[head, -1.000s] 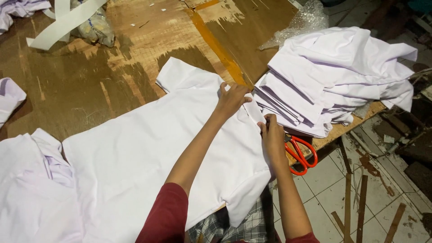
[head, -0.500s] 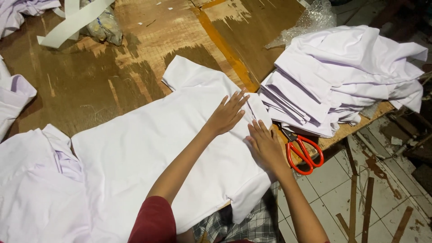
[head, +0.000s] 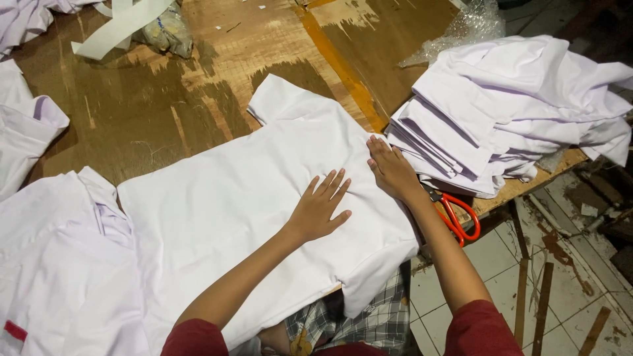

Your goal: Trimming loose threads from a white shirt and then folding it neatly.

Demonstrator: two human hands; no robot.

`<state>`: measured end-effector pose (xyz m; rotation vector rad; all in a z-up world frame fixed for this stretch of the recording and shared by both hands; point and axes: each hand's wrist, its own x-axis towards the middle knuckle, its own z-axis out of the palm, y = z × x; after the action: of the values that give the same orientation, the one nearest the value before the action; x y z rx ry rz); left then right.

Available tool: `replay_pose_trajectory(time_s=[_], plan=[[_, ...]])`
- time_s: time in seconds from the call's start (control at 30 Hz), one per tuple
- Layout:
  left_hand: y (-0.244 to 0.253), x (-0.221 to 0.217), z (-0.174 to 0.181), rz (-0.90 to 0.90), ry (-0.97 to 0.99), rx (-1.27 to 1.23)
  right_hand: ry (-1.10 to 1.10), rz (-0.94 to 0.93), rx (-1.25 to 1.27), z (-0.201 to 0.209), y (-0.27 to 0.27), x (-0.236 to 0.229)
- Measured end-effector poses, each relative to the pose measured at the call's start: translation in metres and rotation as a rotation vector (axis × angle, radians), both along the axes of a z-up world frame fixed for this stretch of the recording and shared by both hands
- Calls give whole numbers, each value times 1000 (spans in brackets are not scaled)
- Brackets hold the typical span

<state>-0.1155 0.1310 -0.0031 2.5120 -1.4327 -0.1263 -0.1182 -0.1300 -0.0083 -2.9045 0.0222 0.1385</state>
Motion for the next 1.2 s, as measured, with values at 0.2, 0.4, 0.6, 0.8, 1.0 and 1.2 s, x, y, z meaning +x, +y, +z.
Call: replay_pose_trajectory(time_s=[0.2,0.4,0.6,0.8,1.0,1.2], plan=[[1,0,-6,2,-33,-23,74,46,62,7,-3,4],[0,-2,-14,15,-63,-63,-36,117,57,-4,-9,26],[17,-1,1,27,-101,-120,-30,114,-11,1,-3,20],[112,61,-33,473,-149,-70,-58,105,154,8,-4,17],[160,55,-4,534,114,32,-39,95,179,20,0,14],[207,25,11,593,-71,113,-44,109,114,5,-7,21]])
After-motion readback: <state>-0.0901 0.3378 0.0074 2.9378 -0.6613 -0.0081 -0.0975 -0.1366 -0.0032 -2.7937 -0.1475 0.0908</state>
